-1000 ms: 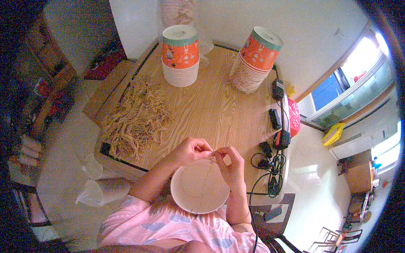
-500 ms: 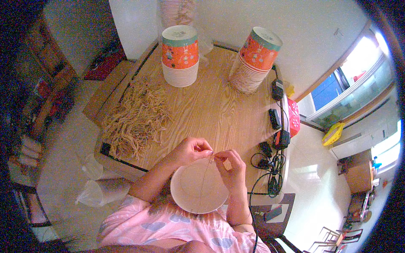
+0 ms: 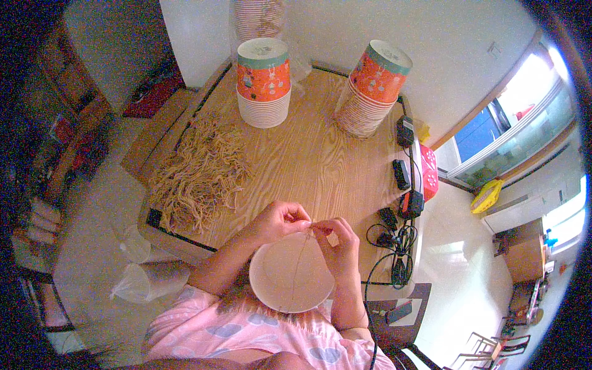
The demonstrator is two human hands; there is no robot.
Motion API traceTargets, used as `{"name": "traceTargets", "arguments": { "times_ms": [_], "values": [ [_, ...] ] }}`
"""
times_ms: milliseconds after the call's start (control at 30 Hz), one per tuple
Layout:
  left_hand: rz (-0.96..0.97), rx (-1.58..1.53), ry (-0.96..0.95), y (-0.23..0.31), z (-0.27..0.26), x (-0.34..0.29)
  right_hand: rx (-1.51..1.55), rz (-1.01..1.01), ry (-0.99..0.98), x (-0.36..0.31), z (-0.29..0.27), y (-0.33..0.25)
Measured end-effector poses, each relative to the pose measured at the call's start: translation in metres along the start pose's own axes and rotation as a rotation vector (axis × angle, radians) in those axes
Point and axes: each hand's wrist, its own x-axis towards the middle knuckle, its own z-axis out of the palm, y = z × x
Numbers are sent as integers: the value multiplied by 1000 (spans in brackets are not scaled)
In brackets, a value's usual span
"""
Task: Threading a string handle through the holes of a paper cup for packaging.
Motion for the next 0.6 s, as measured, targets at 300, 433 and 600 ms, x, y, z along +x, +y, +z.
{"name": "traceTargets", "arguments": {
  "times_ms": [300, 433, 600],
  "values": [
    [0, 8, 1, 4, 0, -2, 40, 48, 26, 1, 3, 2],
    [17, 6, 3, 3, 0, -3, 25, 39, 5, 1, 2, 4],
    [8, 11, 6, 2, 0, -3, 47, 46, 3, 0, 3, 6]
  ]
}}
